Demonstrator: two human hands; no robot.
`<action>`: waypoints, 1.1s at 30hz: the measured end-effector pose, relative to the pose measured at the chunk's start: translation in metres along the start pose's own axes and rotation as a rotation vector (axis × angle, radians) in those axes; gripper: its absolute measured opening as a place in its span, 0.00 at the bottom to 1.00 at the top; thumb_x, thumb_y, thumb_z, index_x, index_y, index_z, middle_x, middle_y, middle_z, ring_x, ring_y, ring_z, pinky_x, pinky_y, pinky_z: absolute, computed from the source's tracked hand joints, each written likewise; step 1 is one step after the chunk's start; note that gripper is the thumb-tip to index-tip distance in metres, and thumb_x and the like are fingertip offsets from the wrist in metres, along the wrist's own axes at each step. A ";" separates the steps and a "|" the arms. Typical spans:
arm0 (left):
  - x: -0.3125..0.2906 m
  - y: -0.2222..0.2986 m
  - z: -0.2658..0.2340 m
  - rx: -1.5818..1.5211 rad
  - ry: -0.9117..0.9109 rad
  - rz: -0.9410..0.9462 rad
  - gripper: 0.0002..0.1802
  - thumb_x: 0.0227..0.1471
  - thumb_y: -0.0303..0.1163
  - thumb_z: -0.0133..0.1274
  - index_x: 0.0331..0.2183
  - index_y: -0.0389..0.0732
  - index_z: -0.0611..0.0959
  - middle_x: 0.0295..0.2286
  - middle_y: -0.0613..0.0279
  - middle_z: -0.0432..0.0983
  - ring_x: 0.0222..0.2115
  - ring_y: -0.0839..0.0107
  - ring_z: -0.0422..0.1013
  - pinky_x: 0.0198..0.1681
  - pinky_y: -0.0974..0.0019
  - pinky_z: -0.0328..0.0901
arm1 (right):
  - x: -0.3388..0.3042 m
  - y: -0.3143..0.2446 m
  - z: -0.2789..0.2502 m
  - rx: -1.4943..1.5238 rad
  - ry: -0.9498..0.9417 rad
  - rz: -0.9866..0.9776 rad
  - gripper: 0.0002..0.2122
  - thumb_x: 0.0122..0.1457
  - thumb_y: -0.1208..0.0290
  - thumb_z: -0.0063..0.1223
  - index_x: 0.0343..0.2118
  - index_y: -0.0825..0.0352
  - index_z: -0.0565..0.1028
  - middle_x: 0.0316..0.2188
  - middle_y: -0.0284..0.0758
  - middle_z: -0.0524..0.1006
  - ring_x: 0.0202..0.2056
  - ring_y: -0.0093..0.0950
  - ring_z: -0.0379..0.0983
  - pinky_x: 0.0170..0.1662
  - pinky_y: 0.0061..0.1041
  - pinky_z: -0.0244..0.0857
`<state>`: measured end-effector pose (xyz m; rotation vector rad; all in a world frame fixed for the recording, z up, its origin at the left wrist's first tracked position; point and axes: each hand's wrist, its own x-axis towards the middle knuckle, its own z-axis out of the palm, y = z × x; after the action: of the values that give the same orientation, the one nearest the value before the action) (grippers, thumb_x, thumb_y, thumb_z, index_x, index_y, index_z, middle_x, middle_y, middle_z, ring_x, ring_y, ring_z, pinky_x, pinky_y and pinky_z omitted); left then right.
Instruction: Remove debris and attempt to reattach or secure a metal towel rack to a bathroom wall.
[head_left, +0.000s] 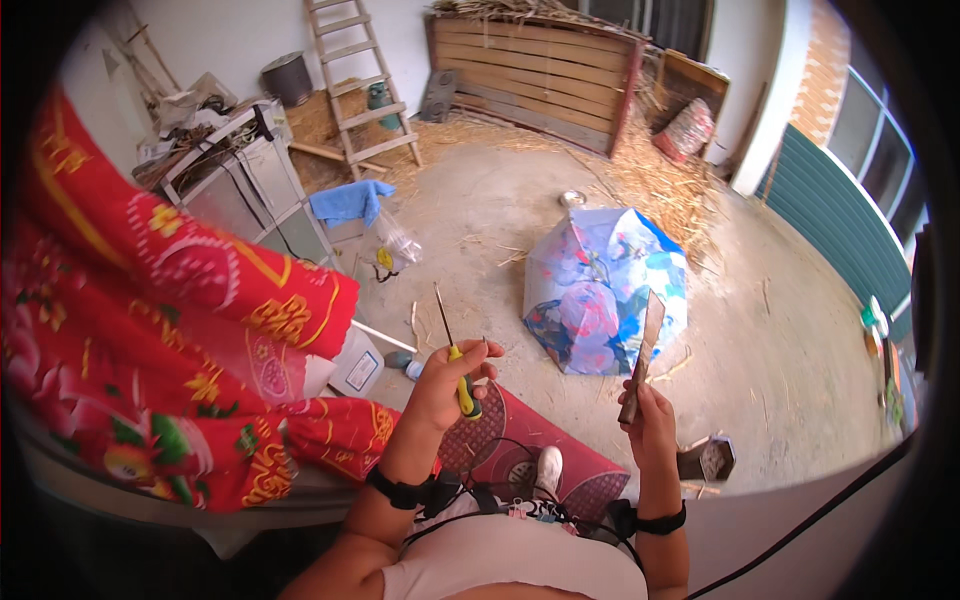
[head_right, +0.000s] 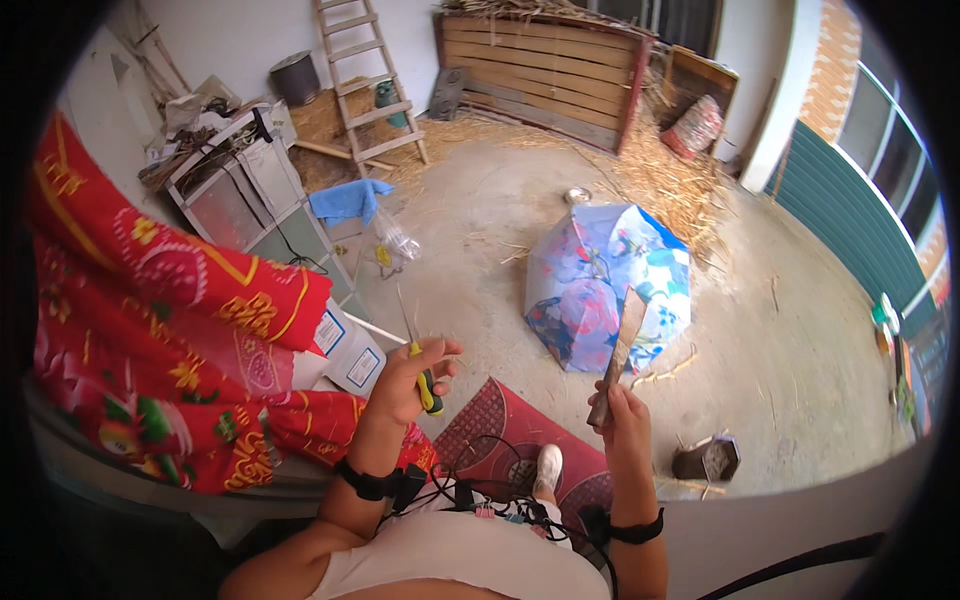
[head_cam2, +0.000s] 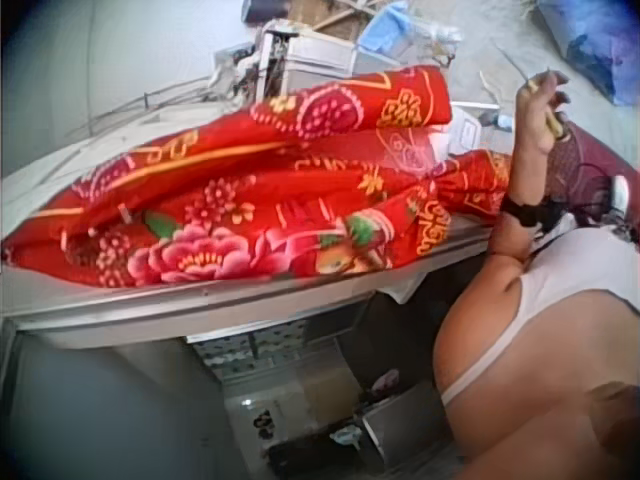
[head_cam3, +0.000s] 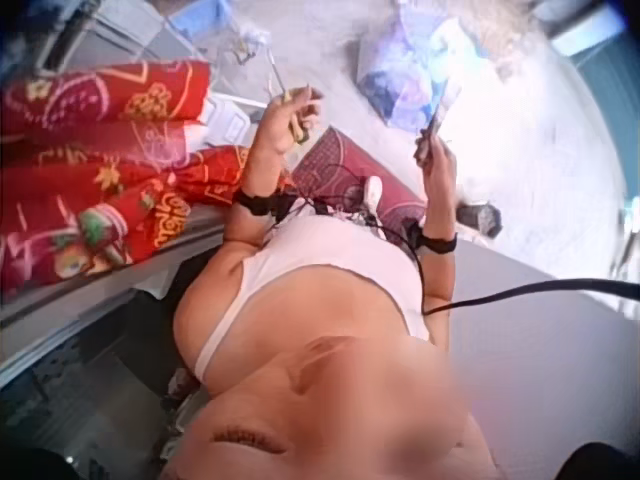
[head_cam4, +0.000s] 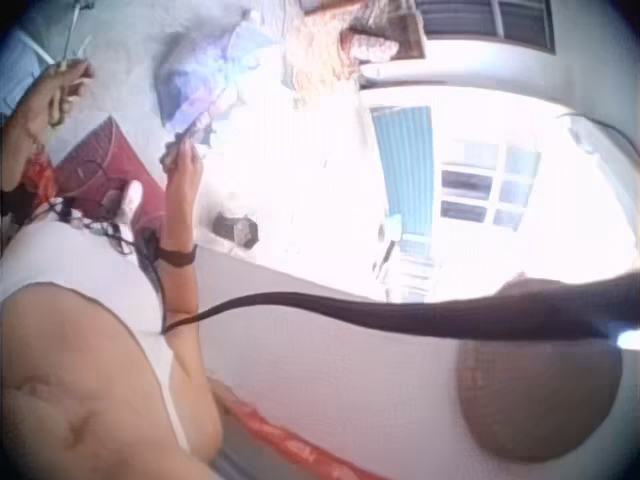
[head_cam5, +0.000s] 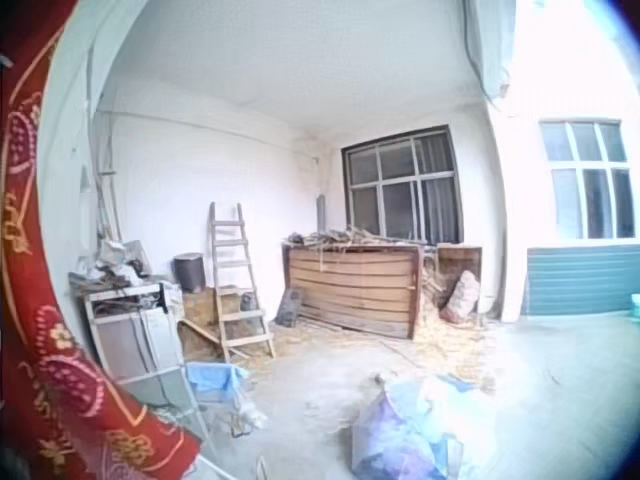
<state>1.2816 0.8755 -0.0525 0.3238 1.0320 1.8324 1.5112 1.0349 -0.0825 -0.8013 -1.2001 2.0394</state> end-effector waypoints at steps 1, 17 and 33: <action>0.013 0.001 0.002 -0.025 0.006 0.021 0.09 0.46 0.33 0.50 0.29 0.37 0.73 0.28 0.62 0.69 0.24 0.76 0.65 0.18 0.76 0.58 | 0.022 -0.002 -0.001 -0.013 -0.028 -0.007 0.12 0.55 0.65 0.41 0.35 0.70 0.68 0.22 0.31 0.71 0.17 0.14 0.62 0.18 0.12 0.53; 0.183 0.078 -0.030 0.011 0.632 0.707 0.09 0.49 0.35 0.47 0.26 0.39 0.70 0.22 0.65 0.66 0.17 0.78 0.61 0.16 0.76 0.55 | 0.373 -0.003 0.084 -0.243 -0.505 0.200 0.13 0.52 0.60 0.47 0.27 0.68 0.72 0.18 0.27 0.70 0.16 0.13 0.60 0.20 0.12 0.51; 0.426 0.243 -0.124 -0.052 0.737 0.752 0.09 0.46 0.32 0.50 0.25 0.36 0.71 0.17 0.65 0.64 0.13 0.78 0.59 0.15 0.76 0.53 | 0.673 0.021 0.274 -0.426 -0.730 0.312 0.11 0.49 0.66 0.50 0.21 0.70 0.71 0.12 0.28 0.66 0.14 0.17 0.59 0.19 0.15 0.52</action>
<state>0.8456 1.1308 -0.0312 -0.0309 1.4759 2.7651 0.8851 1.4021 -0.1154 -0.4384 -2.0699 2.4708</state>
